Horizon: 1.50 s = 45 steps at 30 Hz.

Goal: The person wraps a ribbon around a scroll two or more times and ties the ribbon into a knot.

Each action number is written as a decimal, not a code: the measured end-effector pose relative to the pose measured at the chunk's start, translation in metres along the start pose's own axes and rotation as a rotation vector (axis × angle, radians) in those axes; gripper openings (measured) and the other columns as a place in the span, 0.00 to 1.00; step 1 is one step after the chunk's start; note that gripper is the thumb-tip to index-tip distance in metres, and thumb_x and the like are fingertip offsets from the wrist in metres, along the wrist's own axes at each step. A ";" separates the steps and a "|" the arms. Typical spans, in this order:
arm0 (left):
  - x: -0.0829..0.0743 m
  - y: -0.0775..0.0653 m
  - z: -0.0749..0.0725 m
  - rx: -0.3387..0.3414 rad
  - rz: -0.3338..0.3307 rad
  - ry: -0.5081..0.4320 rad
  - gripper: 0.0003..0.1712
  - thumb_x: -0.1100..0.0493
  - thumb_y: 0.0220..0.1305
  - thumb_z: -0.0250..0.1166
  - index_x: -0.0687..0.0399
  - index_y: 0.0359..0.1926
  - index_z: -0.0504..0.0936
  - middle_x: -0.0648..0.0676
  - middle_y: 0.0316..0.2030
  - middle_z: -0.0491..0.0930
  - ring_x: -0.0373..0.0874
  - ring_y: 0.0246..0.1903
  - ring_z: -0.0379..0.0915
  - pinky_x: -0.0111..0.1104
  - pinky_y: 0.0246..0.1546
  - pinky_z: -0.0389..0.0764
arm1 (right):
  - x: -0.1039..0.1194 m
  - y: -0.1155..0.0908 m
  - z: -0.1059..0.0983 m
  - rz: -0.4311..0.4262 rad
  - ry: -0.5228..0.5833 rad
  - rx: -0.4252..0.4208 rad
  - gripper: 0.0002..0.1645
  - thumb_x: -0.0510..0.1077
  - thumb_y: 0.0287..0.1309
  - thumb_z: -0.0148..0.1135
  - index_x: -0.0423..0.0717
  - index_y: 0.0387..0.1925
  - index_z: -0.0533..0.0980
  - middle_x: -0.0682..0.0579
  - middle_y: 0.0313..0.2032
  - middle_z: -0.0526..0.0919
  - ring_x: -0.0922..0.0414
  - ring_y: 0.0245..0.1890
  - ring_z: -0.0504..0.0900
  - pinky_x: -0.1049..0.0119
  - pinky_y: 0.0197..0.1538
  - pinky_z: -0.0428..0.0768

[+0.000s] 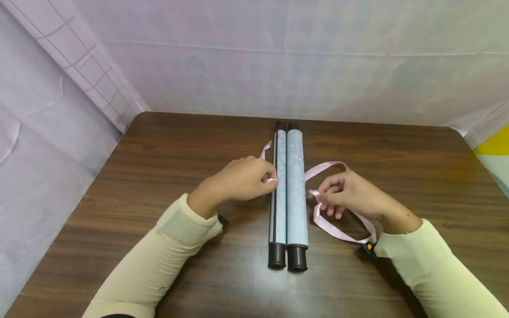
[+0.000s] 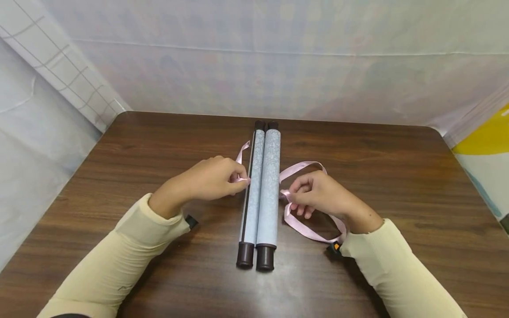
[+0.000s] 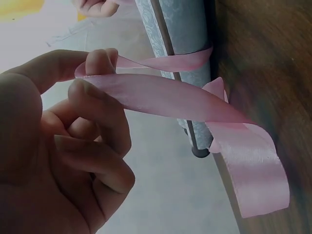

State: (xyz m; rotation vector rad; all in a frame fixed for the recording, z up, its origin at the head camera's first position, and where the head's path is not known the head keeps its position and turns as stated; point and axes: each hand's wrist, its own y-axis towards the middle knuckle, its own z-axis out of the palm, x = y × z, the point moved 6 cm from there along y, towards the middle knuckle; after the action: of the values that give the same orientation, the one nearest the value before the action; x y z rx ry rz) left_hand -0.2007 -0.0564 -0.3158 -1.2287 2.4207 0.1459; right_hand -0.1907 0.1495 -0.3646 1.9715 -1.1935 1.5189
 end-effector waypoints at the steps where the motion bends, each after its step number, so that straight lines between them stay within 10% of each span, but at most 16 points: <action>1: 0.000 0.000 0.001 0.005 0.001 -0.004 0.11 0.50 0.64 0.53 0.43 0.30 0.80 0.44 0.14 0.65 0.35 0.14 0.58 0.28 0.15 0.61 | -0.001 0.001 0.002 0.006 0.047 0.004 0.12 0.36 0.57 0.62 0.27 0.35 0.75 0.40 0.23 0.83 0.52 0.20 0.80 0.66 0.19 0.82; 19: -0.008 0.005 0.004 0.013 0.051 -0.139 0.12 0.53 0.67 0.53 0.47 0.38 0.83 0.44 0.20 0.79 0.36 0.16 0.70 0.29 0.17 0.71 | -0.004 0.027 0.007 0.045 0.366 -0.318 0.04 0.37 0.56 0.62 0.40 0.33 0.76 0.52 0.24 0.86 0.60 0.13 0.75 0.73 0.13 0.74; 45: -0.023 0.003 0.024 0.159 0.162 -0.288 0.16 0.61 0.67 0.54 0.56 0.52 0.80 0.53 0.26 0.82 0.45 0.18 0.77 0.27 0.14 0.74 | 0.005 0.029 0.032 0.093 0.661 -0.192 0.04 0.38 0.62 0.57 0.43 0.37 0.71 0.53 0.29 0.87 0.62 0.12 0.76 0.75 0.14 0.76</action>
State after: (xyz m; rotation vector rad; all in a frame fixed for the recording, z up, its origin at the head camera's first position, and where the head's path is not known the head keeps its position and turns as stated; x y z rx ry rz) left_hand -0.1837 -0.0311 -0.3281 -0.8762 2.2297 0.1627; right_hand -0.1944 0.1076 -0.3763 1.1538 -1.0860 1.8175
